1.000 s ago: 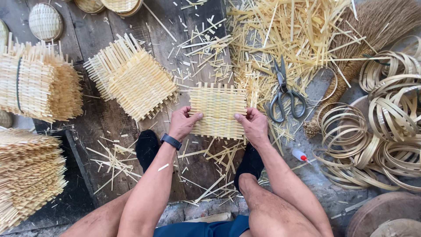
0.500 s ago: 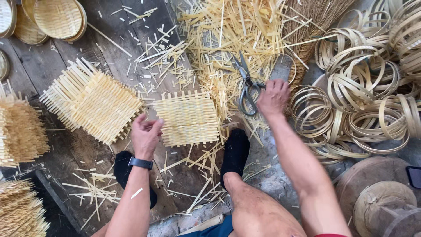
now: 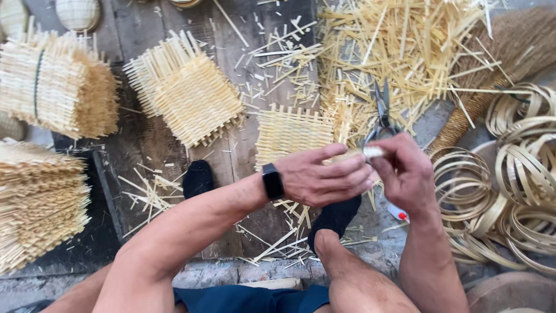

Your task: The person fits a woven bamboo base into a circular rim and uses scissors to trim the excess strips around the edges.

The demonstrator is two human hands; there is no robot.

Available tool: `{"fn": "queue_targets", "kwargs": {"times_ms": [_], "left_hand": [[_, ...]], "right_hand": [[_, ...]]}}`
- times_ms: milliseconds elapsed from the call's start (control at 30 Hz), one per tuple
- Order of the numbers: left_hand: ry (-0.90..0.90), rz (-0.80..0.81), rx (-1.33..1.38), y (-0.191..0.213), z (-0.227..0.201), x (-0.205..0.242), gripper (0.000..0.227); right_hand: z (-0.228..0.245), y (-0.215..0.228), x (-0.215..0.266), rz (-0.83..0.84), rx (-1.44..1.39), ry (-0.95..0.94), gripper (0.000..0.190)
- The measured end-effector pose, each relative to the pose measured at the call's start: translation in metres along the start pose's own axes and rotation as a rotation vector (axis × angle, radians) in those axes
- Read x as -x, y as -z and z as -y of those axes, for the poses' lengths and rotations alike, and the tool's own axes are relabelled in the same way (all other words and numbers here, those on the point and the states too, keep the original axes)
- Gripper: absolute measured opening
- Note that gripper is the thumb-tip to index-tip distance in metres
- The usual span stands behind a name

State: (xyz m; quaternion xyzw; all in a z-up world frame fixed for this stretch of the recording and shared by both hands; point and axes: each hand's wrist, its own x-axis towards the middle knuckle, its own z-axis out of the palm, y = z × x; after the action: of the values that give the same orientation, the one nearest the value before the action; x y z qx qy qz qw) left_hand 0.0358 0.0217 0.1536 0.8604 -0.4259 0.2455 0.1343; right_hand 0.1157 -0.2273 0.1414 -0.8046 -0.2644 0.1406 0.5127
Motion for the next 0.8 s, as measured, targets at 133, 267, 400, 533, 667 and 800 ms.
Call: {"fn": "queue_targets", "kwargs": {"times_ms": [133, 267, 400, 533, 667, 800], "left_hand": [[0.021, 0.015, 0.186, 0.004, -0.005, -0.01, 0.05], [0.08, -0.069, 0.179, -0.001, -0.012, -0.001, 0.05], [0.472, -0.183, 0.452, 0.001, -0.024, -0.002, 0.041], [1.555, -0.082, 1.011, -0.026, -0.02, -0.013, 0.075], [1.875, 0.031, 1.422, -0.047, -0.017, 0.011, 0.088], [1.891, -0.102, 1.463, -0.056, -0.028, 0.031, 0.083]], "right_hand": [[0.038, -0.007, 0.0, -0.015, 0.183, 0.21, 0.025], [0.038, -0.023, 0.007, -0.139, 0.187, 0.208, 0.031], [0.036, -0.034, 0.007, -0.134, 0.171, 0.317, 0.024], [0.043, -0.05, 0.0, -0.074, 0.208, 0.423, 0.022], [0.042, -0.074, -0.008, -0.063, 0.403, 0.465, 0.022], [0.039, -0.087, -0.004, -0.002, 0.392, 0.407, 0.02]]}}
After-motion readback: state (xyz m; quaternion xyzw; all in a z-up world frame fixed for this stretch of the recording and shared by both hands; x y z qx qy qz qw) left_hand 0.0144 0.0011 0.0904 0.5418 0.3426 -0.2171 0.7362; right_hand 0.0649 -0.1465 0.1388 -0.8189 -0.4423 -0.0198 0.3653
